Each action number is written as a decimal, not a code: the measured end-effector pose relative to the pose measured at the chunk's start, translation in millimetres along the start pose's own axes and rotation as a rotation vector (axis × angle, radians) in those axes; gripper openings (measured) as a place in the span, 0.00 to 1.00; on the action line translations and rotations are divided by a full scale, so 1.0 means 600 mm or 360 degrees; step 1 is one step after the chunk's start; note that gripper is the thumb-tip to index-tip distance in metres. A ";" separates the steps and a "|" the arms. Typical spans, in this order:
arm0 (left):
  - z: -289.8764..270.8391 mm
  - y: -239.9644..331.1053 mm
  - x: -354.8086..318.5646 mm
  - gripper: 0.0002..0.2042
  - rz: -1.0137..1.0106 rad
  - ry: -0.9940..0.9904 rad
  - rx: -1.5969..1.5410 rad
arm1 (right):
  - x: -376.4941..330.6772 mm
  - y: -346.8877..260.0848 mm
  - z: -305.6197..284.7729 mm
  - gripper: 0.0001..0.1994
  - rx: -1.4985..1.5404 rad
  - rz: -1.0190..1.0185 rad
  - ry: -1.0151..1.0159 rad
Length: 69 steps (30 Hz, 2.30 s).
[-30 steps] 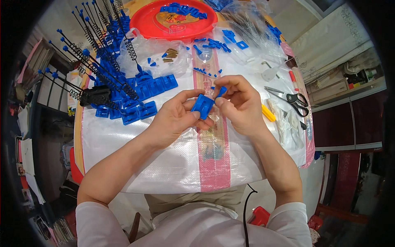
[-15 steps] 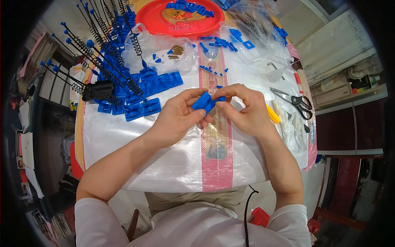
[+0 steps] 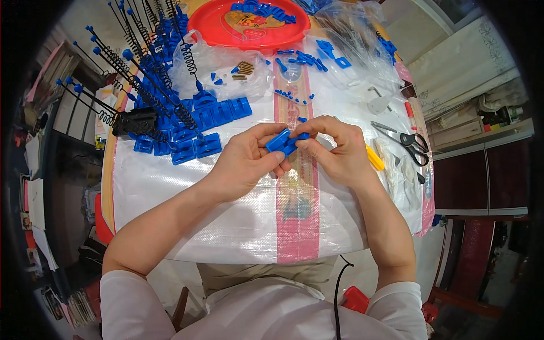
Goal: Assembling small blue plastic parts with black springs and securing them with a screwdriver.
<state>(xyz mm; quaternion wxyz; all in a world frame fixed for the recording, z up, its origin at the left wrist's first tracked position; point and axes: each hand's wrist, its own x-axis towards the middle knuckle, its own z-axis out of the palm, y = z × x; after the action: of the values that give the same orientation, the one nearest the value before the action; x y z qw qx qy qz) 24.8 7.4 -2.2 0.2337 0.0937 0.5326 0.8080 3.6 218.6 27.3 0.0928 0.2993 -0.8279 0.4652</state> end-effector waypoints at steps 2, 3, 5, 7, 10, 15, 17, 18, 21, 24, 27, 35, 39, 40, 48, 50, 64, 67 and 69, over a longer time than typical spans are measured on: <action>-0.001 -0.002 0.000 0.24 0.0004 -0.0022 0.0023 | 0.001 0.000 0.000 0.08 0.0004 -0.0023 -0.0038; -0.002 -0.004 0.000 0.24 0.0000 -0.0020 0.0029 | 0.001 0.000 0.001 0.08 0.0009 -0.0035 -0.0057; -0.003 -0.005 -0.001 0.24 -0.0009 -0.0020 0.0040 | 0.002 0.000 0.003 0.08 0.0004 -0.0105 -0.0070; -0.002 -0.005 -0.001 0.23 -0.0003 -0.0008 0.0031 | 0.003 -0.003 0.002 0.09 -0.0026 -0.0135 -0.0109; -0.003 -0.005 -0.002 0.23 0.0000 -0.0008 0.0024 | 0.004 -0.013 -0.002 0.10 -0.0097 -0.0142 -0.0173; -0.003 -0.005 -0.001 0.23 -0.0022 -0.0030 0.0057 | 0.003 -0.020 -0.006 0.11 -0.0175 -0.0189 -0.0180; 0.000 -0.007 -0.001 0.23 0.0009 -0.0018 0.0068 | 0.003 -0.016 -0.006 0.11 -0.0201 -0.0241 -0.0188; 0.001 -0.007 -0.001 0.23 0.0003 -0.0015 0.0082 | 0.003 -0.015 -0.006 0.11 -0.0214 -0.0267 -0.0191; 0.001 -0.006 -0.003 0.22 -0.0007 -0.0006 0.0118 | 0.003 -0.016 -0.005 0.11 -0.0272 -0.0280 -0.0209; 0.000 -0.005 -0.003 0.21 -0.0012 -0.0008 0.0136 | 0.004 -0.016 -0.003 0.11 -0.0301 -0.0335 -0.0187; 0.000 -0.004 -0.002 0.21 -0.0026 -0.0009 0.0146 | 0.005 -0.017 -0.004 0.11 -0.0253 -0.0331 -0.0180; -0.013 -0.002 0.001 0.19 -0.0065 -0.0126 0.0257 | 0.007 -0.015 0.002 0.11 -0.0144 -0.0296 -0.0124; -0.014 0.003 0.002 0.18 -0.0089 -0.0161 0.0165 | 0.008 -0.007 0.006 0.11 -0.0099 -0.0308 -0.0045; -0.011 0.006 0.002 0.17 -0.0082 -0.0164 0.0095 | 0.007 -0.008 0.007 0.10 -0.0062 -0.0237 -0.0046; -0.026 0.007 0.005 0.16 -0.0317 -0.0316 -0.0393 | 0.000 -0.012 0.015 0.09 0.0092 0.0075 0.0020; -0.026 0.005 0.004 0.15 -0.0356 -0.0324 -0.0454 | 0.000 -0.014 0.016 0.10 0.0106 0.0124 0.0005; -0.028 0.010 0.003 0.14 -0.0484 -0.0333 -0.0464 | 0.002 -0.023 0.019 0.10 0.0188 0.0245 -0.0070; -0.022 0.012 0.003 0.15 -0.0485 -0.0294 -0.0480 | 0.003 -0.027 0.019 0.10 0.0194 0.0300 -0.0079; -0.021 0.012 0.003 0.15 -0.0485 -0.0270 -0.0476 | 0.003 -0.028 0.021 0.09 0.0217 0.0357 -0.0081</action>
<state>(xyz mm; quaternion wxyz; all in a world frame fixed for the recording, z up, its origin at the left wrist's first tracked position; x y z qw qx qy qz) 16.3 -4.3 -1.0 0.4083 0.0441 0.3934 0.8225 13.6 200.7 33.4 -0.0016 0.2221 -0.8247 0.5201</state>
